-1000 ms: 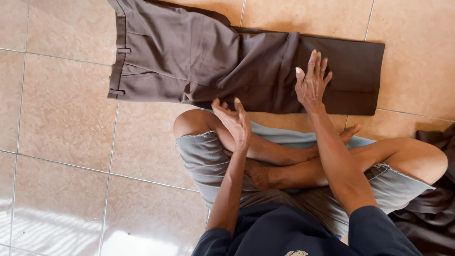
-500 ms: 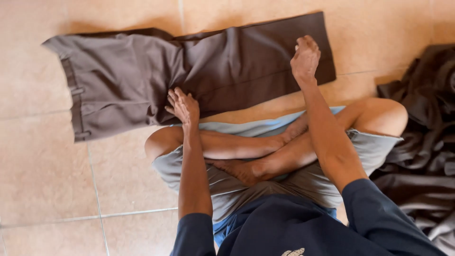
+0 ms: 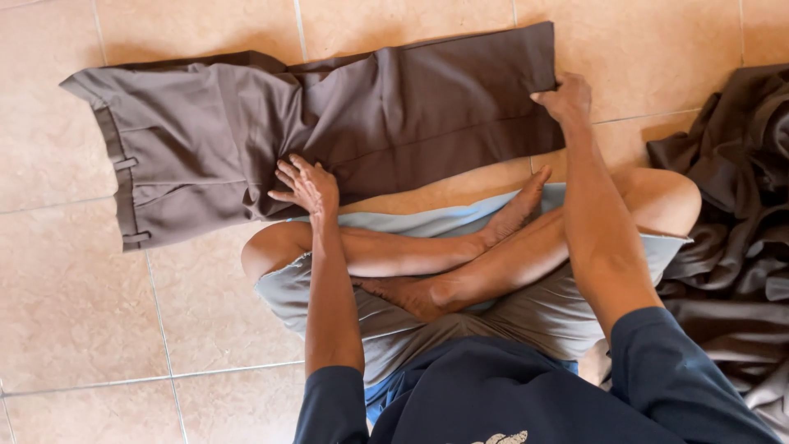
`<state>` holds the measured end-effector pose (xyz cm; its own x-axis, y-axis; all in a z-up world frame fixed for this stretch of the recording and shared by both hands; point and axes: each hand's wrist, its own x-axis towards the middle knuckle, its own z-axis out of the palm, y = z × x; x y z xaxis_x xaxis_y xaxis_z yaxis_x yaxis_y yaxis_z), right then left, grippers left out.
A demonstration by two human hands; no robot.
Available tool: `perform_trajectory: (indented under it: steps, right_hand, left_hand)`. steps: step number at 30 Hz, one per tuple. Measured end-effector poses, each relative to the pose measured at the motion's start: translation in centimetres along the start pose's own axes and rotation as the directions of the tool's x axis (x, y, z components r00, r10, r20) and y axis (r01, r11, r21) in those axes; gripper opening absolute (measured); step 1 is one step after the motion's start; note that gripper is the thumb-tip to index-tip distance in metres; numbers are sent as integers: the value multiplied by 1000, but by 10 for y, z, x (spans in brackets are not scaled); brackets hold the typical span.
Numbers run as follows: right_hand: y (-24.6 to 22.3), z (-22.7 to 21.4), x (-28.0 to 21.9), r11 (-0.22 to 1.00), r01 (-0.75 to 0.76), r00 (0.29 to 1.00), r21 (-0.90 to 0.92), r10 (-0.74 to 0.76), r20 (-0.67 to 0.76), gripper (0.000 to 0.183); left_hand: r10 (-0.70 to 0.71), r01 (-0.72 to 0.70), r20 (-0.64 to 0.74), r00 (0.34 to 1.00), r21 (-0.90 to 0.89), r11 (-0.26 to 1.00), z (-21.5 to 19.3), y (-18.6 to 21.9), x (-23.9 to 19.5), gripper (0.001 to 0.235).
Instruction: The person sits cross-legged on a tiled floor and folds a pair of brown trousers by hand. They smooth the fabric, fold the legs together, and then fold the garment into a compact rectangle before placing it aside.
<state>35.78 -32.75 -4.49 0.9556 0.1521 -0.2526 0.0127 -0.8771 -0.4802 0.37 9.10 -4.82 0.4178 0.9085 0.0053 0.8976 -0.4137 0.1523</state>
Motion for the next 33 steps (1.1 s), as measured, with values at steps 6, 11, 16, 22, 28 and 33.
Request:
perform_trajectory:
  steps: [6,11,16,22,28,33]
  right_hand:
    - [5,-31,-13,967,-196,980,-164,196,-15,40]
    - [-43,-84,-59,979,-153,981,131,136,135,30]
    - [-94,-141,-88,786,-115,993,608,78,87,21]
    - [-180,-177,-137,748,293,954,596,-266,-135,29]
    - [-338,-73,-190,597,740,671,309,-688,-278,23]
    - [-342,2,-207,748,409,785,523,-581,216,26]
  left_hand:
    - [569,-729,-507,648,-197,655,-71,65,-22,36]
    - [581,-584,-61,811,-33,811,10,88,-30,57]
    - [619,-647,-216,755,-97,756,20,119,-91,59]
    - [590,-612,-164,791,-198,766,20,172,-160,71]
    - [673,-671,-87,735,-233,703,14,169,-176,49]
    - [584,-627,653,483,-208,751,135,144,-176,69]
